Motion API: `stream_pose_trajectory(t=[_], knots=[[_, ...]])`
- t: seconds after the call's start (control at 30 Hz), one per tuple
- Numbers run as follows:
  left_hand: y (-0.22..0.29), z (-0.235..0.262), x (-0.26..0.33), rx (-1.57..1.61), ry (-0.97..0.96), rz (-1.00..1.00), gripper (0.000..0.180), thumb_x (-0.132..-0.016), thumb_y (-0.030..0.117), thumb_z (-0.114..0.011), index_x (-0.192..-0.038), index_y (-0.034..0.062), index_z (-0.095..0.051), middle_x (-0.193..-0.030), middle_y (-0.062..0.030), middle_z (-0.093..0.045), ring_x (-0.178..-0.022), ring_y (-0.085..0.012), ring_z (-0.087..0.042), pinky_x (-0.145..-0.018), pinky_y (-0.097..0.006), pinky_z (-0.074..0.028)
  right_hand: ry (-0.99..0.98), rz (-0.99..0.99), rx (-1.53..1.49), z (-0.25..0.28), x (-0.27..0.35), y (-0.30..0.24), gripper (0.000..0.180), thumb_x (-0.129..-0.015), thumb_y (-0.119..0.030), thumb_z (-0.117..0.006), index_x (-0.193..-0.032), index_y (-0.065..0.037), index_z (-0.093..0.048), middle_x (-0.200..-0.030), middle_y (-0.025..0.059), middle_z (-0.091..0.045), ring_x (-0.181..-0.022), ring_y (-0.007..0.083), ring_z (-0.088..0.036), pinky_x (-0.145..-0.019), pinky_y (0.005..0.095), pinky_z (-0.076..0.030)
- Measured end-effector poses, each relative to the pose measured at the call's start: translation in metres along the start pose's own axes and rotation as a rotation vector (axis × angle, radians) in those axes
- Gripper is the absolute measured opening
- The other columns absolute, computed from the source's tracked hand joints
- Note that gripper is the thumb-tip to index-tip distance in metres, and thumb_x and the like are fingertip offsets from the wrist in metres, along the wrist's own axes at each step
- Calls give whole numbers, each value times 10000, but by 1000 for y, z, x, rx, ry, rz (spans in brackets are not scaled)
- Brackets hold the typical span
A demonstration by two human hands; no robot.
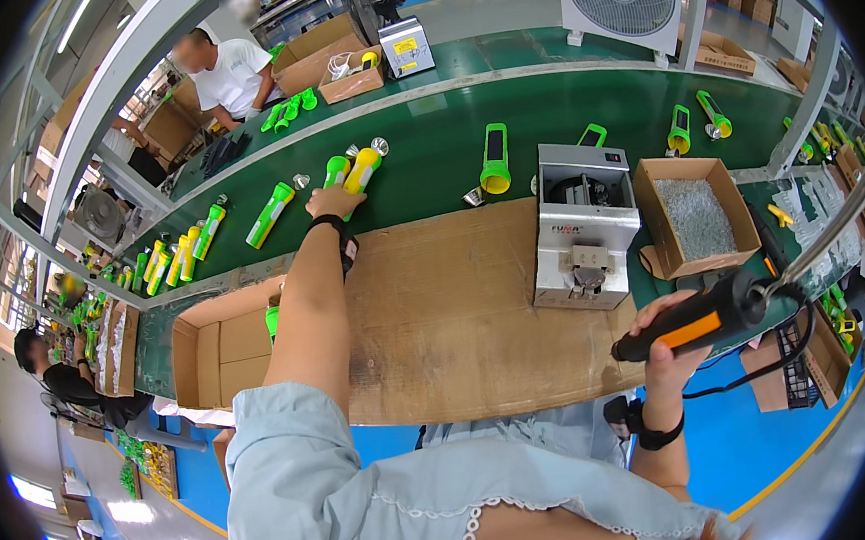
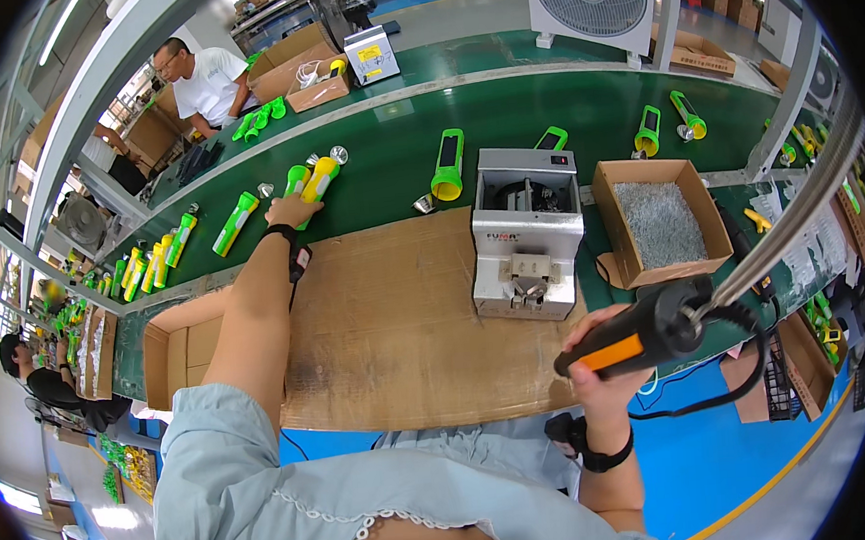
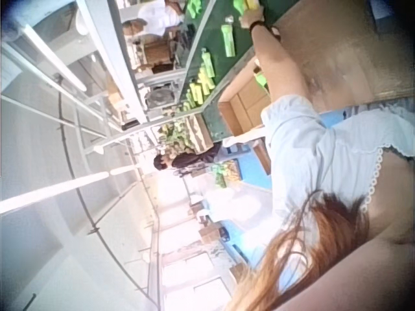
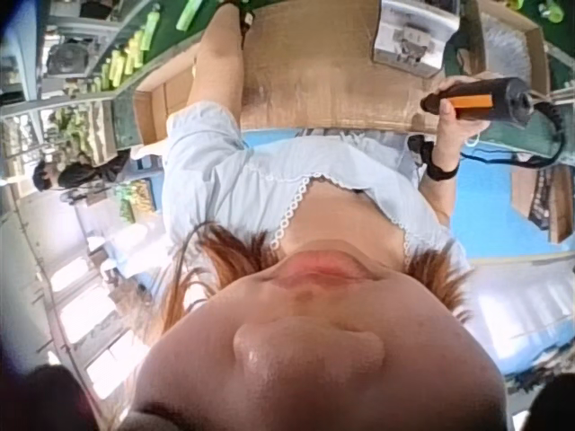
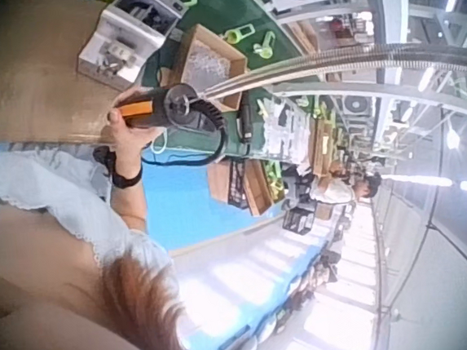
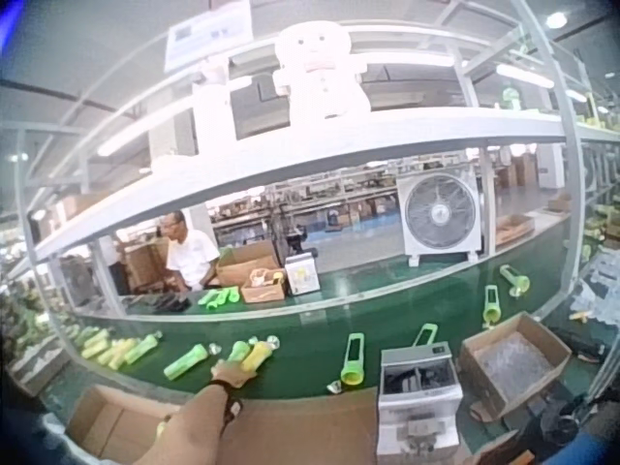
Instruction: Assembling the internal components of flashlights and securing the housings with an electric screwdriver.
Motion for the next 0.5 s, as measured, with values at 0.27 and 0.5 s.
stream_pose_trajectory(t=[0.27, 0.5], knots=[[61, -8, 116, 2061, -754, 68, 378, -771, 405, -605, -912, 56, -573, -988, -179, -603, -983, -381, -563, -889, -521, -438, -26, 84, -88, -23, -27, -8, 557, -675, -265, -788, -1020, 23, -461, -750, 95, -545, -631, 162, -557, -561, 261, -464], [68, -56, 267, 2178, -1127, -54, 434, -735, 422, -559, -858, 6, -558, -1245, -390, -398, -1171, -512, -407, -1009, -568, -323, -116, 202, -61, -57, -60, -9, 529, -759, -340, -718, -1056, 13, -458, -786, 130, -532, -673, 206, -557, -590, 310, -484]])
Point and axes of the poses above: each hand's wrist, its own x-axis away from the middle knuckle, its own z-axis out of the back of the hand, y = z × x, the point moved 6 cm from there along -x, towards the middle knuckle
